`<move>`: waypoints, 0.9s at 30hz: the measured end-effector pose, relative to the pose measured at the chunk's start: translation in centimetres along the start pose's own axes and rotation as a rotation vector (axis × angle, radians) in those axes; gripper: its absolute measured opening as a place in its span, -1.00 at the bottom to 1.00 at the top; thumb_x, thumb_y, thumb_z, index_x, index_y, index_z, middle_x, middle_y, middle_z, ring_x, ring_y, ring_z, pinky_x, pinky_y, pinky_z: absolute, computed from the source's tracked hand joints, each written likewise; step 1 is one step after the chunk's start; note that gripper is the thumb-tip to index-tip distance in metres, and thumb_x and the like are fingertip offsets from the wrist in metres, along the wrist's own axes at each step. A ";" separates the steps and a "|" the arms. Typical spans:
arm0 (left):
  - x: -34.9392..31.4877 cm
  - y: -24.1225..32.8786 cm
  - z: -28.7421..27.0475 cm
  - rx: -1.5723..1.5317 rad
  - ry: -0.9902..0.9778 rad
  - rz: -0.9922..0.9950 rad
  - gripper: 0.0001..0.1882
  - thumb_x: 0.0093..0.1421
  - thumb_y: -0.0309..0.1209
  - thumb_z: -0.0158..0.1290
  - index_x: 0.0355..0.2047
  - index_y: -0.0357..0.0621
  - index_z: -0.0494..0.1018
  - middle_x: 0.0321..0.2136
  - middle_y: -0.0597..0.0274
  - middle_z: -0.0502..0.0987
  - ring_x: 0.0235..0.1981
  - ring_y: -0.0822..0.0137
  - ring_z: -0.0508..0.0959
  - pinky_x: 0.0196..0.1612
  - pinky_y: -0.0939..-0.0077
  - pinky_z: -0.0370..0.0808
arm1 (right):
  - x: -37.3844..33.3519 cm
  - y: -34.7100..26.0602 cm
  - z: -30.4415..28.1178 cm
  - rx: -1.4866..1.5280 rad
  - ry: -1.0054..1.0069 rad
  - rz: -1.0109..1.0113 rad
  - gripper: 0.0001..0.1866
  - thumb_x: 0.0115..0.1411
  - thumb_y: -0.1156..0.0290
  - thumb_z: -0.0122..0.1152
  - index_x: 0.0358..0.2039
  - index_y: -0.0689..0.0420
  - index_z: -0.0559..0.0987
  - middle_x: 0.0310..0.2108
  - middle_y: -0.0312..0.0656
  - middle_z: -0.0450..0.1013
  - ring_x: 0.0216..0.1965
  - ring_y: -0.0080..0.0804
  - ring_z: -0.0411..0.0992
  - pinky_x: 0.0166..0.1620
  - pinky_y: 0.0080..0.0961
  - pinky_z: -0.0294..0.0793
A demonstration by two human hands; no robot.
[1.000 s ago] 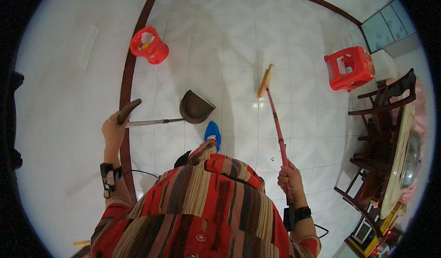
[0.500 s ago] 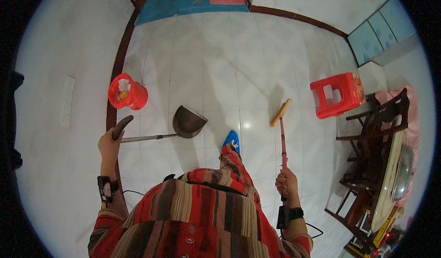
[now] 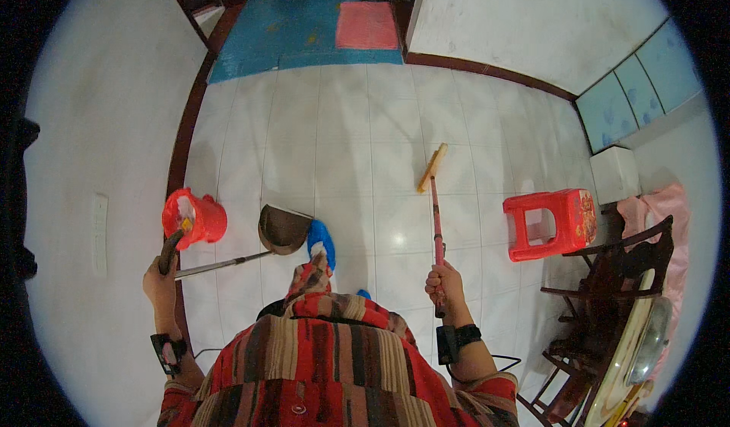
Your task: The person mops a tiled floor and a blue mat using a yellow mop, then sweeps the same areas with a broom and dustpan. The person moves around furniture and a red bucket while cleaning.
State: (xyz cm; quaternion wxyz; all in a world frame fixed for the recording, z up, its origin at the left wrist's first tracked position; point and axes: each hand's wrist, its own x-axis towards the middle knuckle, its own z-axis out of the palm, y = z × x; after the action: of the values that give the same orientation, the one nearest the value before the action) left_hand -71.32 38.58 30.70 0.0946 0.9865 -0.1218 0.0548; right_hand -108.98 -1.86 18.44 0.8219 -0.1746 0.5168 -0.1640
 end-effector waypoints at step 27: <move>47.6 31.3 14.7 -0.078 0.027 0.152 -0.69 0.03 -0.18 0.10 -0.40 -0.19 0.42 -0.56 -0.03 0.47 -0.48 -0.04 0.47 -0.46 0.25 0.36 | 40.1 -32.7 28.7 -0.886 0.106 -0.184 -0.83 -0.02 0.54 -0.06 -0.34 0.21 0.37 -0.75 -0.26 0.25 -0.81 -0.49 0.22 -0.78 -0.57 0.19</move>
State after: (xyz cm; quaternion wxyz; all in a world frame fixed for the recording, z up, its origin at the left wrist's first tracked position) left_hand -32.01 -5.12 28.04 0.1301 0.9691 -0.1972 0.0705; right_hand -69.29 -45.50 13.20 0.6226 -0.5458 0.5607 -0.0082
